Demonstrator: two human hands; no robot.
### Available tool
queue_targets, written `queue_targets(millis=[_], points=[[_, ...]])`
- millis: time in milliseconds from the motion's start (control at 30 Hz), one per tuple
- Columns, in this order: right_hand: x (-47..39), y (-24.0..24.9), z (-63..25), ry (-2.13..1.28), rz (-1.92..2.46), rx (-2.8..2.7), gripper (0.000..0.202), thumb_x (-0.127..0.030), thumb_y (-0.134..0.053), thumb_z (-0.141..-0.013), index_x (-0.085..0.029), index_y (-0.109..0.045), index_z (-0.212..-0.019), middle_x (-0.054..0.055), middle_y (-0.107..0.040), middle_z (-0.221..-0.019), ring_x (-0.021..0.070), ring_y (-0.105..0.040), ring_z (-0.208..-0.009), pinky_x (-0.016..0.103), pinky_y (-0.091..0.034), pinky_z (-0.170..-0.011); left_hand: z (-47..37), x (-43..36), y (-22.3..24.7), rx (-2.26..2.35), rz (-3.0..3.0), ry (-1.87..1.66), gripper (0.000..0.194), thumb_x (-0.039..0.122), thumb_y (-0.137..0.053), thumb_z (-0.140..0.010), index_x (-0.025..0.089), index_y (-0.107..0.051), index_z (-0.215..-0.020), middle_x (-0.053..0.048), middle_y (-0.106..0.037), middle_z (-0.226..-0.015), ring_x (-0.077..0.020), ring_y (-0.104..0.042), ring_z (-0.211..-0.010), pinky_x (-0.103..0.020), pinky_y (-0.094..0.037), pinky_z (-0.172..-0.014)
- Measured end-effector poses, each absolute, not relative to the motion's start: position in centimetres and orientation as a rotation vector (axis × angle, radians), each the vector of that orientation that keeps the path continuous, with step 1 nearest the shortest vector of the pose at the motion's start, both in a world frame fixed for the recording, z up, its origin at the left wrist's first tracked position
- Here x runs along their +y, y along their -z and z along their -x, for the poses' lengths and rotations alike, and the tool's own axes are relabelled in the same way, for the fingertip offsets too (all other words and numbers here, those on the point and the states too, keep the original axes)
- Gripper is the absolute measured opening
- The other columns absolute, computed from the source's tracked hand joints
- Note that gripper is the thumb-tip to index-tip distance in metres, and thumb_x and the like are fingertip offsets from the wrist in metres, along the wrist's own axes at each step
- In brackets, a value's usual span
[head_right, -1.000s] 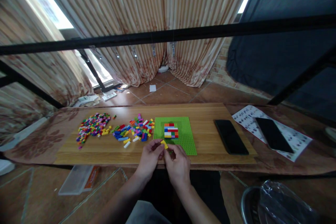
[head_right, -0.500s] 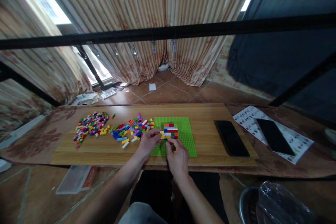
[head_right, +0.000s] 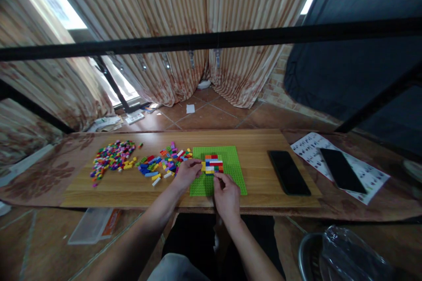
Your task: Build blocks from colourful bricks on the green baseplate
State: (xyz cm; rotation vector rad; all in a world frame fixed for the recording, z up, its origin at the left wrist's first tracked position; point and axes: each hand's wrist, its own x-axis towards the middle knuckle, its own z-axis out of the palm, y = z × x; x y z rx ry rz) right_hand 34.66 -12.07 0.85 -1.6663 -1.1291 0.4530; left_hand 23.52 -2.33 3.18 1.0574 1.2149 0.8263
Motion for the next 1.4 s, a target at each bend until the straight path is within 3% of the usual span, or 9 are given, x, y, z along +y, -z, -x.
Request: queue_targets(millis=[667, 967, 1133, 1400], points=[[-10.6, -1.3, -36.5, -0.311, 1.698, -1.182, 0.025, -0.033, -0.049, -0.084, -0.018, -0.068, -0.091, 0.008, -0.067, -0.091, 0.0207, -0.061, -0.083, 0.035, -0.047, -0.077, -24.4, -1.3, -1.5, 1.205, -1.231, -0.754, 0.006, 0.016, -0.061, -0.071, 0.013, -0.064, -0.074, 0.003, -0.059, -0.054, -0.0085, -0.054, -0.048, -0.019, -0.04, -0.048], [-8.4, -0.8, -38.2, -0.154, 1.756, -1.285, 0.029, -0.037, -0.048, -0.085, -0.019, -0.068, -0.097, 0.011, -0.064, -0.099, 0.0239, -0.056, -0.097, 0.041, -0.044, -0.088, -24.8, -1.0, -0.8, 1.26, -1.302, -0.769, 0.013, 0.016, -0.059, -0.072, 0.012, -0.064, -0.083, 0.002, -0.06, -0.055, -0.011, -0.057, -0.048, -0.021, -0.041, -0.048], [-7.5, -0.4, -37.8, -0.225, 1.751, -1.25, 0.037, -0.044, -0.049, -0.084, -0.016, -0.066, -0.102, 0.013, -0.065, -0.102, 0.0244, -0.058, -0.098, 0.041, -0.044, -0.089, -24.8, -1.1, -0.8, 1.295, -1.352, -0.787, 0.014, 0.016, -0.06, -0.071, 0.012, -0.065, -0.083, 0.0, -0.062, -0.057, -0.0113, -0.057, -0.051, -0.021, -0.041, -0.051], [-6.3, 0.2, -36.4, -0.282, 1.805, -1.122, 0.063, -0.052, -0.062, -0.071, -0.013, -0.055, -0.12, 0.017, -0.062, -0.112, 0.0283, -0.058, -0.102, 0.043, -0.044, -0.088, -25.1, -1.4, -0.7, 1.317, -1.342, -0.845, 0.015, 0.017, -0.063, -0.066, 0.013, -0.066, -0.08, 0.002, -0.061, -0.056, -0.0103, -0.056, -0.053, -0.019, -0.04, -0.052]])
